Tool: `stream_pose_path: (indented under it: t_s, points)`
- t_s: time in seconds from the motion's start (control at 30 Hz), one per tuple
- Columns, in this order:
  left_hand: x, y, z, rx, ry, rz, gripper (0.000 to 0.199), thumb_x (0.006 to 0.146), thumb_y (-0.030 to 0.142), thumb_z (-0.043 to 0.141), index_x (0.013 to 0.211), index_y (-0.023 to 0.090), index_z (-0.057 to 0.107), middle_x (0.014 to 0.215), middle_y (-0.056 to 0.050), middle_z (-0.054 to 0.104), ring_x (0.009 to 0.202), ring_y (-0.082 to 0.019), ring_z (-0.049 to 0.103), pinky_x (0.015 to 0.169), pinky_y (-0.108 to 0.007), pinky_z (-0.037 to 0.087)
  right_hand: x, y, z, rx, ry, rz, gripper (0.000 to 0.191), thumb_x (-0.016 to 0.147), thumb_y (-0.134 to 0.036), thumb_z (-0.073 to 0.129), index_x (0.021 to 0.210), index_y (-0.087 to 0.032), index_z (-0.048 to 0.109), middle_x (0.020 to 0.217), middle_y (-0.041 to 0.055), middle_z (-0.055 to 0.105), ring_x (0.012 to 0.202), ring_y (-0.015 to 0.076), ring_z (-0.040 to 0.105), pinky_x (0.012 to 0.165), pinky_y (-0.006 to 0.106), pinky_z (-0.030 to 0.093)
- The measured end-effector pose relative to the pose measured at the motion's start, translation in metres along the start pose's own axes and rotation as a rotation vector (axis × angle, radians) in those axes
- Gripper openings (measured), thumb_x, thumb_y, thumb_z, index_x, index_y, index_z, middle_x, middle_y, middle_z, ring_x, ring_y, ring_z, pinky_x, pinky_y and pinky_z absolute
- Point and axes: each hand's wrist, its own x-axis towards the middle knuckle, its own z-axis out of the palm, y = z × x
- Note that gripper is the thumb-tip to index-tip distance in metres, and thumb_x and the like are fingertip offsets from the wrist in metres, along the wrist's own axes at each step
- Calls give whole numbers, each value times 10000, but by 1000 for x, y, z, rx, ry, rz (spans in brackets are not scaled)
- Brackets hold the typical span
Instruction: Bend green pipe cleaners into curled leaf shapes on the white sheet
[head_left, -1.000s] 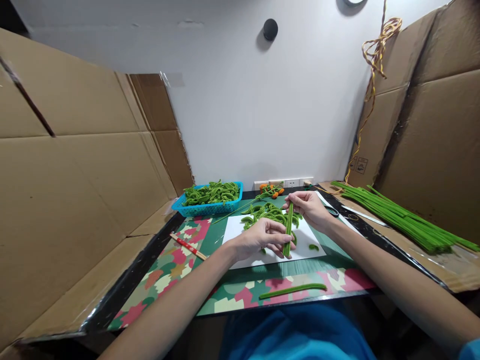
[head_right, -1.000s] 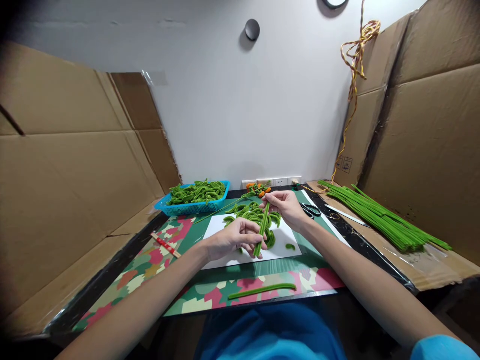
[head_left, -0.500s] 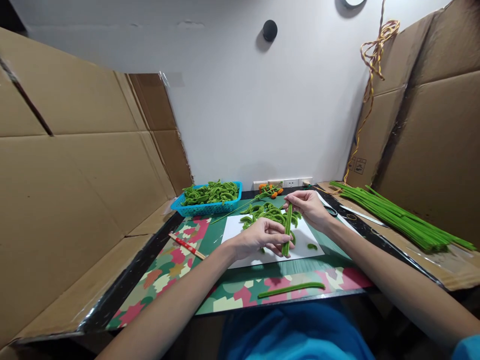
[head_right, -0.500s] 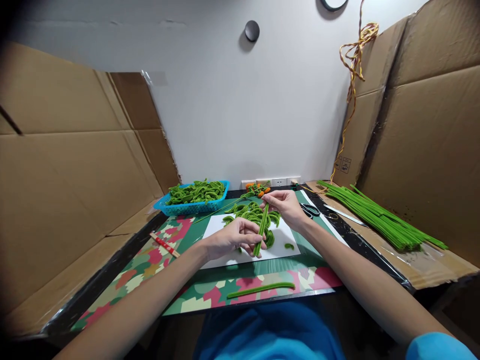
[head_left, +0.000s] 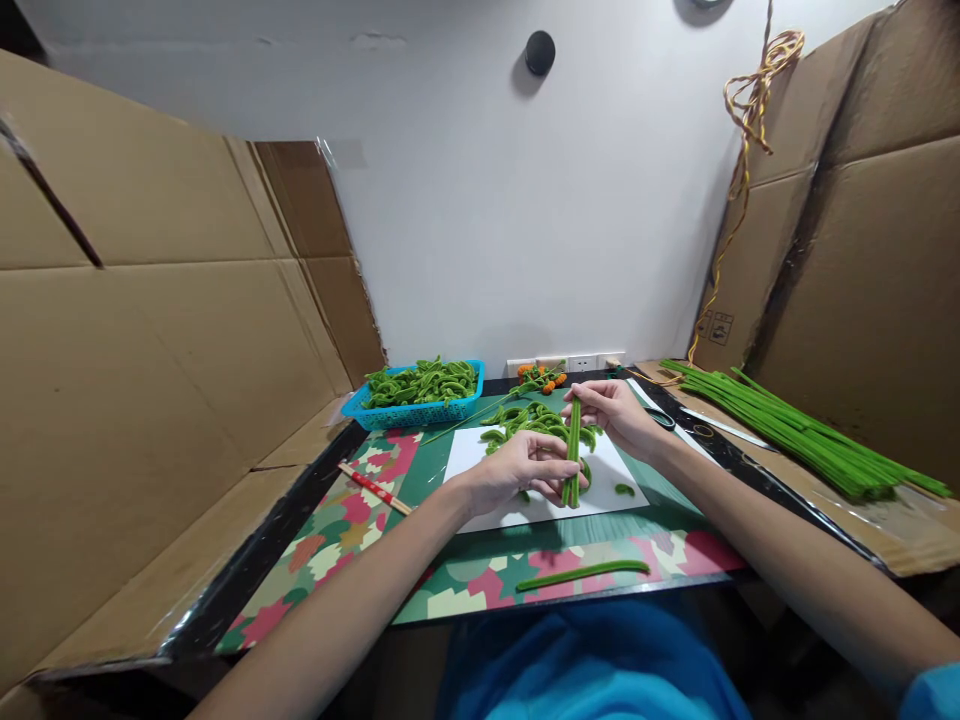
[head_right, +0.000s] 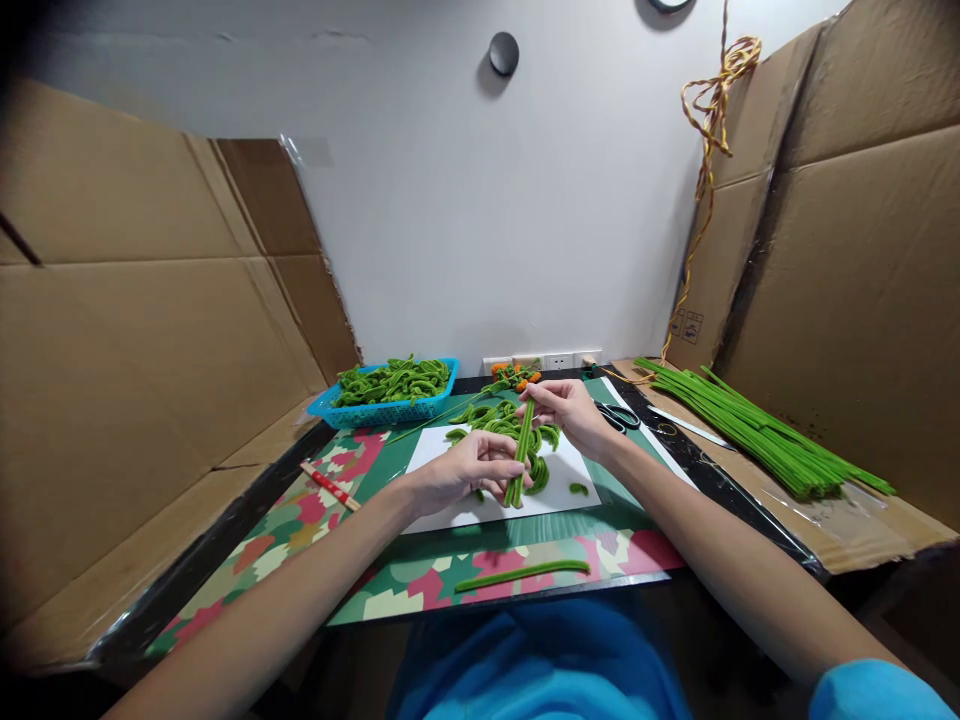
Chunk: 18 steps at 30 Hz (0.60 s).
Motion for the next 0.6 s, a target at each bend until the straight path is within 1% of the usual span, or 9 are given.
stream_pose_path:
  t_s: [0.1,0.17,0.33,0.4,0.47,0.53,0.6]
  points:
    - [1,-1,1,-9,27,12,373,797,454,886,956,141,760,1012,-124,794,791,-179,768,714,-261,582,0,0,0,-15,12,-14,386,759,-528,910,833,-162,814,758,80,791,690,168,739,593,236,582]
    - [2,-2,1,-32,82,15,391,785,442,898,975,137,745,997,-124,795,745,-171,765,676,-248,568,0,-1,0,-30,9,-16,395,750,-532,913,839,-161,810,759,79,788,681,170,735,581,239,586]
    - [6,-4,-4,-122,306,44,514,726,405,936,1098,148,692,920,-94,799,655,-181,762,585,-243,550,-1,-4,0,-58,22,-48,372,727,-484,933,865,-165,799,789,61,778,628,157,701,523,245,570]
    - [8,-3,-7,-142,388,83,512,712,394,941,1078,137,691,895,-86,789,648,-183,754,550,-246,553,-1,-4,-1,-77,21,-52,363,711,-464,943,859,-168,793,768,48,766,621,164,702,512,253,563]
    - [9,0,-10,-149,479,132,470,714,377,937,1032,129,697,889,-86,779,646,-176,747,523,-235,548,-2,-4,-1,-106,18,-53,353,696,-443,953,859,-174,793,753,38,758,625,169,706,523,264,565]
    - [9,2,-14,-151,567,184,424,726,363,928,993,125,700,902,-92,774,660,-168,746,518,-222,544,-2,-3,-1,-136,12,-65,333,682,-408,963,854,-178,795,762,36,763,642,165,707,545,265,569]
    - [9,3,-17,-157,631,234,405,724,365,926,952,126,690,907,-94,768,678,-167,748,519,-215,543,-3,-1,0,-154,-19,-75,318,670,-369,972,851,-177,795,764,38,768,644,155,699,551,256,562]
